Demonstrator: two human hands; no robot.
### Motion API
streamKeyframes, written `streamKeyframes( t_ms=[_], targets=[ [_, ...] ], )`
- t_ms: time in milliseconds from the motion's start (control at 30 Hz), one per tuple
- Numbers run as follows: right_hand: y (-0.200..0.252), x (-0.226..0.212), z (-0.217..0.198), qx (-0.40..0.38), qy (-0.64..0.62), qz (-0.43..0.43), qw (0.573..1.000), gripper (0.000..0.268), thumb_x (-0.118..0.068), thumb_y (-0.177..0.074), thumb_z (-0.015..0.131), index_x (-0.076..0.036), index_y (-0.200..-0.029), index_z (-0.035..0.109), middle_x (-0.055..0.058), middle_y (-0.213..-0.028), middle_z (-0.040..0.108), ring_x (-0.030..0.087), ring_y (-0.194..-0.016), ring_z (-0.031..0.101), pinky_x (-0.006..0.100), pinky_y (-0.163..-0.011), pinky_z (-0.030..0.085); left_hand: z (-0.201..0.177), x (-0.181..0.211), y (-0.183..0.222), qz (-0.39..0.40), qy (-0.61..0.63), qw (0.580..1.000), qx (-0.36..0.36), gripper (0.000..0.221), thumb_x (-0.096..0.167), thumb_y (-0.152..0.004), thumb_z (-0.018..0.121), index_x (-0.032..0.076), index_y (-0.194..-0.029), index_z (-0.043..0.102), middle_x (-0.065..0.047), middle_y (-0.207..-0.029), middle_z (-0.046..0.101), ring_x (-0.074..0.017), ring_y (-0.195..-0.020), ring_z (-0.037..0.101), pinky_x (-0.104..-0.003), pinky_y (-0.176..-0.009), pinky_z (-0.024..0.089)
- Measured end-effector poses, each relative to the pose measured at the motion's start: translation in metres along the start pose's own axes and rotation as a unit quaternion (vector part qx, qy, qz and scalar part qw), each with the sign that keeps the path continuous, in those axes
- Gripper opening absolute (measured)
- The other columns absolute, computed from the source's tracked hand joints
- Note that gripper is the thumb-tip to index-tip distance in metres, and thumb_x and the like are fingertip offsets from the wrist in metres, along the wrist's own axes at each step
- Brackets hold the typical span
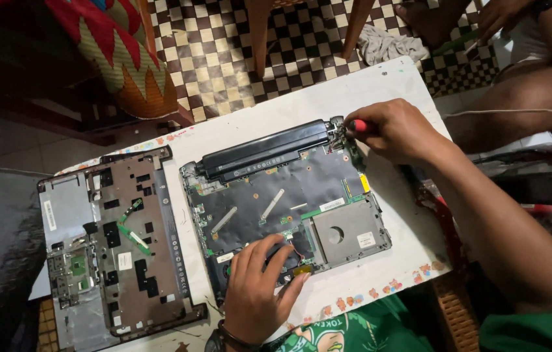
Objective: Disassembling a laptop by removing motherboard screws and cleaning internal components with a brush.
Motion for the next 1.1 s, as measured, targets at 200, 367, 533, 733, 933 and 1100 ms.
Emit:
streamKeyframes(
  t_ms=[200,367,533,733,933,1100],
  targets=[
    [0.001,0.000,-0.001,-0.002,-0.070,0.025,0.997,0.028,-0.009,-0.085,0.075,-0.017,-0.112,0.080,0.006,-0.103,0.081,0.020,-0.094,0.074,0.032,-0.078,0.051,0.001,-0.001,0.001,0.000,0.005,1.000,0.000,0.045,0.036,-0.089,0.081,0.006,-0.121,0.070,-0.016,-0.130,0.065,-0.0376,-0.116,0.061,-0.056,-0.095,0.050],
    [0.009,-0.010,-0.013,-0.026,-0.119,0.054,0.991,0.037,-0.015,-0.089,0.076,-0.016,-0.126,0.072,0.006,-0.102,0.081,0.013,-0.098,0.073,0.027,-0.083,0.051,0.002,-0.001,0.001,-0.005,0.003,1.000,0.000,0.044,0.036,-0.088,0.081,0.008,-0.120,0.072,-0.014,-0.129,0.066,-0.0371,-0.117,0.061,-0.057,-0.094,0.050],
    [0.044,-0.020,-0.035,0.023,-0.094,0.063,0.993,0.047,-0.016,-0.091,0.075,-0.015,-0.137,0.066,0.005,-0.110,0.079,0.013,-0.105,0.073,0.029,-0.087,0.051,0.001,0.000,-0.001,-0.005,0.002,1.000,0.003,0.044,0.035,-0.086,0.083,0.008,-0.119,0.071,-0.015,-0.128,0.066,-0.0369,-0.115,0.062,-0.056,-0.095,0.051],
    [0.117,-0.040,-0.040,0.108,-0.019,0.031,0.994,0.037,-0.025,-0.091,0.074,-0.009,-0.125,0.075,0.009,-0.094,0.079,0.018,-0.074,0.071,0.034,-0.068,0.052,0.003,-0.002,0.000,-0.005,0.002,1.000,-0.020,0.045,0.036,-0.087,0.082,0.010,-0.121,0.071,-0.014,-0.131,0.064,-0.0367,-0.117,0.061,-0.056,-0.095,0.050],
    [0.156,-0.010,-0.025,0.067,0.160,0.303,0.937,0.043,-0.058,-0.089,0.068,-0.016,-0.081,0.062,0.013,-0.083,0.071,0.044,-0.091,0.066,0.054,-0.072,0.048,0.003,-0.002,0.001,-0.010,-0.010,1.000,-0.003,0.041,0.038,-0.090,0.076,0.011,-0.119,0.072,-0.011,-0.130,0.065,-0.0347,-0.115,0.061,-0.054,-0.095,0.050],
    [0.170,0.012,-0.007,-0.071,0.188,0.388,0.899,0.078,-0.085,-0.080,0.058,-0.011,-0.105,0.062,0.021,-0.104,0.077,0.047,-0.103,0.071,0.056,-0.081,0.053,0.004,-0.001,0.002,-0.017,-0.013,1.000,0.004,0.040,0.039,-0.090,0.075,0.012,-0.119,0.072,-0.009,-0.129,0.065,-0.0326,-0.116,0.061,-0.053,-0.096,0.048]
  ],
)
Point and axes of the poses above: each hand's wrist, its own y-axis away from the middle knuckle, its own z-axis out of the palm, x = y × z, the point moved 4 cm from there along -y, towards the middle knuckle
